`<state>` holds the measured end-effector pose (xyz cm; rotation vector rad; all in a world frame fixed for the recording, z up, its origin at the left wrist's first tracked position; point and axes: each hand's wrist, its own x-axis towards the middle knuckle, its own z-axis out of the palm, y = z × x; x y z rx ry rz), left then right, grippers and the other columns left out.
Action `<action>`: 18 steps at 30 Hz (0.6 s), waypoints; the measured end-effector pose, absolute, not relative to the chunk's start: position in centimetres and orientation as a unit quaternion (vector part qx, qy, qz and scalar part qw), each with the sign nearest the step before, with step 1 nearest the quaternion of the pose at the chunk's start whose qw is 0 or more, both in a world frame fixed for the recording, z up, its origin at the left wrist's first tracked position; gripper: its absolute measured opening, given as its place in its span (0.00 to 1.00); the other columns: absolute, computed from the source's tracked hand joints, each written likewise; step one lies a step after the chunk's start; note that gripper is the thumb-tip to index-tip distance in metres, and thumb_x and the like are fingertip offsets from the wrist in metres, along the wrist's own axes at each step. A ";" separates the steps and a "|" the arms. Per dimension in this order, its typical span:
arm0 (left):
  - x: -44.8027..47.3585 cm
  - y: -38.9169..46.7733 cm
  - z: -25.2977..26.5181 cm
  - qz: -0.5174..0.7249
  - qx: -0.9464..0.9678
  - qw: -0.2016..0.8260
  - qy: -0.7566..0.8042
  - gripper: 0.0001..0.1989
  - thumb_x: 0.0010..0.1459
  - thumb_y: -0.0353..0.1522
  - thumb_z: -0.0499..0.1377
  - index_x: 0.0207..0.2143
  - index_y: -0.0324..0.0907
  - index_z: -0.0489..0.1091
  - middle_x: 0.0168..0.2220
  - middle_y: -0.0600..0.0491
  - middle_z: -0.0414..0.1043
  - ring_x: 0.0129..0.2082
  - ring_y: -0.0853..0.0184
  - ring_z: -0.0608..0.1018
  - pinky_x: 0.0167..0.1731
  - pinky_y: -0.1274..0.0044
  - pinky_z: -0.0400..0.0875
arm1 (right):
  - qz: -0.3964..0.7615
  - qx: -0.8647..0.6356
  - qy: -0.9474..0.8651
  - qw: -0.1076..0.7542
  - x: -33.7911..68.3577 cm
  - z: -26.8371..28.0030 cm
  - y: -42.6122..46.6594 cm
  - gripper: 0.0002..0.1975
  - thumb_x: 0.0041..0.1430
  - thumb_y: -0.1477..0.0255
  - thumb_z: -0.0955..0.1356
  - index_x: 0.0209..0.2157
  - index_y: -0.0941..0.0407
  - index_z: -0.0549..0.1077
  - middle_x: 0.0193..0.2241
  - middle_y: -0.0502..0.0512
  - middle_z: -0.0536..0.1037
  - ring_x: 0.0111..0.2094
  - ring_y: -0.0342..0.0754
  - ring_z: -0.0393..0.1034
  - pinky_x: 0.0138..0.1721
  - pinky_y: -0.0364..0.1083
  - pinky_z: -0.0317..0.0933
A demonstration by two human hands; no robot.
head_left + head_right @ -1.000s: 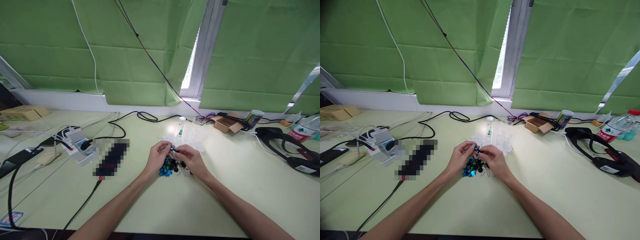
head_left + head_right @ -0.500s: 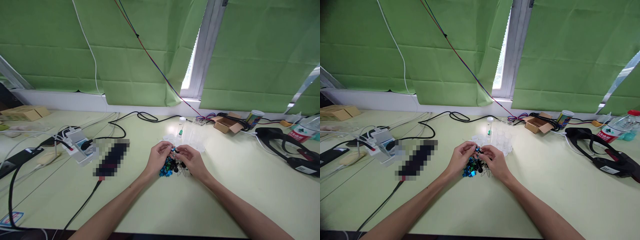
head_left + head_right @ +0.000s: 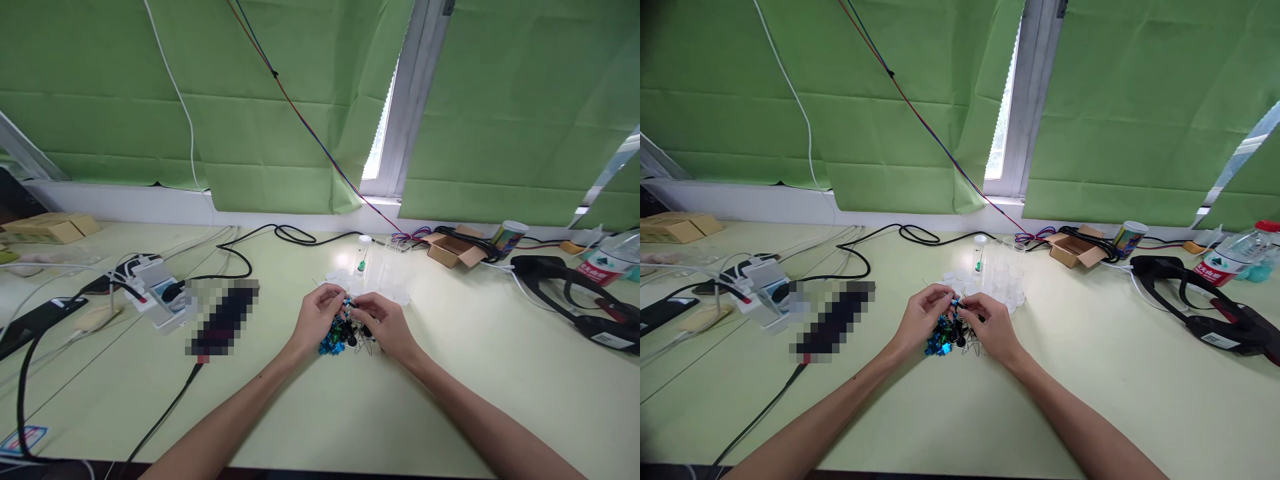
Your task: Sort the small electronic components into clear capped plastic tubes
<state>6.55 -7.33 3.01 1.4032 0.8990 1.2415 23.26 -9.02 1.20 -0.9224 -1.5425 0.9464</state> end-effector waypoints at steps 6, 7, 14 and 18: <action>6.5 -7.2 2.8 0.510 0.590 0.501 0.375 0.13 0.57 0.41 0.62 0.37 0.40 0.72 0.31 0.52 0.73 0.26 0.69 0.75 0.33 0.74 0.71 | 0.362 -0.373 -0.663 0.539 23.3 1.5 -9.1 0.06 0.61 0.67 0.69 0.38 0.54 0.78 0.36 0.56 0.77 0.39 0.51 0.73 0.42 0.51 0.71; 6.5 -7.2 2.8 0.510 0.589 0.500 0.378 0.13 0.57 0.41 0.62 0.37 0.40 0.72 0.30 0.53 0.73 0.26 0.68 0.74 0.34 0.74 0.71 | 0.353 -0.374 -0.665 0.542 23.3 1.6 -9.1 0.06 0.61 0.67 0.69 0.37 0.53 0.78 0.37 0.56 0.77 0.39 0.51 0.73 0.41 0.50 0.71; 6.5 -7.2 2.9 0.506 0.589 0.499 0.384 0.14 0.56 0.41 0.63 0.37 0.40 0.74 0.27 0.53 0.74 0.25 0.67 0.75 0.33 0.74 0.71 | 0.338 -0.382 -0.661 0.550 23.3 1.6 -9.0 0.06 0.61 0.68 0.69 0.38 0.52 0.79 0.38 0.57 0.74 0.39 0.51 0.72 0.39 0.49 0.71; 6.5 -7.3 2.9 0.502 0.591 0.502 0.383 0.13 0.55 0.41 0.64 0.37 0.40 0.74 0.29 0.53 0.74 0.26 0.68 0.75 0.33 0.74 0.70 | 0.357 -0.377 -0.651 0.554 23.2 1.4 -9.1 0.06 0.61 0.67 0.69 0.39 0.52 0.78 0.38 0.56 0.75 0.39 0.51 0.73 0.42 0.50 0.71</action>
